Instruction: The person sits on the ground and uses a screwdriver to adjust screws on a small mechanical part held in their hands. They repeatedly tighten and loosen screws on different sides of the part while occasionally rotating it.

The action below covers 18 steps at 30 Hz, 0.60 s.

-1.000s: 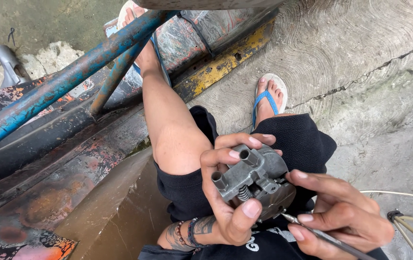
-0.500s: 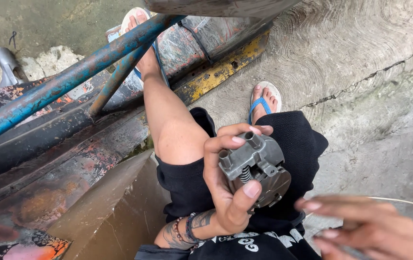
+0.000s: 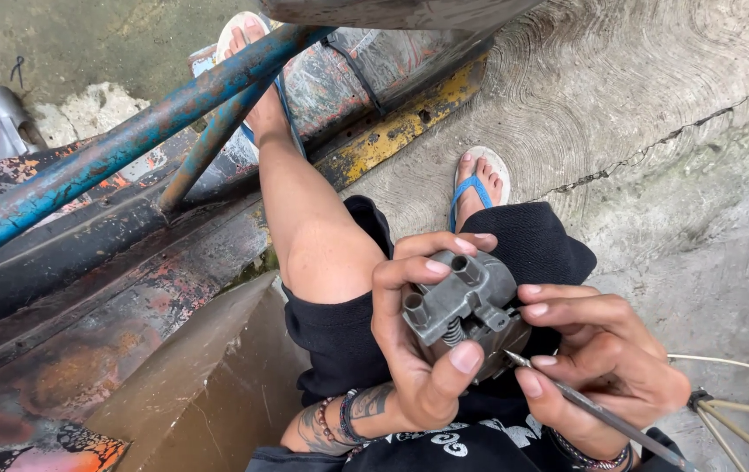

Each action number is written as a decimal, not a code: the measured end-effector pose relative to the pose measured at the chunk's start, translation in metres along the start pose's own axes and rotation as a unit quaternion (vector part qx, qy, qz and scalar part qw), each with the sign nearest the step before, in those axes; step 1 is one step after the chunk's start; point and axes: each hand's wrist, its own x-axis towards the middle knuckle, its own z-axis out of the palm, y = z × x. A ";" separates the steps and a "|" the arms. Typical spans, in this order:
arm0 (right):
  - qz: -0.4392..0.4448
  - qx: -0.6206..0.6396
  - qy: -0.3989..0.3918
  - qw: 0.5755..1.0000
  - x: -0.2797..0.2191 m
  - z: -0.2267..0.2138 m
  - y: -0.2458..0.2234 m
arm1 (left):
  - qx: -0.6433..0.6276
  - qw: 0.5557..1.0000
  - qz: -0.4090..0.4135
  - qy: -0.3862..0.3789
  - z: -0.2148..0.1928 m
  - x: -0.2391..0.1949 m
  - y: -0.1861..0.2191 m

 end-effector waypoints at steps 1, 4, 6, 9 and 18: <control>0.001 0.000 -0.001 1.000 0.000 -0.001 0.001 | 0.000 1.000 -0.001 0.001 0.000 0.000 0.000; -0.005 -0.006 -0.012 1.000 -0.001 -0.002 0.005 | 0.006 1.000 0.006 0.002 0.000 0.001 0.000; -0.031 0.010 0.006 0.999 -0.002 0.000 0.010 | 0.008 1.000 0.011 0.008 0.001 0.000 -0.001; -0.052 0.008 0.008 0.999 0.001 0.001 0.011 | 0.016 1.000 0.018 0.015 0.001 -0.001 -0.003; -0.045 -0.027 0.008 0.999 0.003 0.002 0.005 | 0.032 0.999 0.021 0.015 0.003 0.001 -0.004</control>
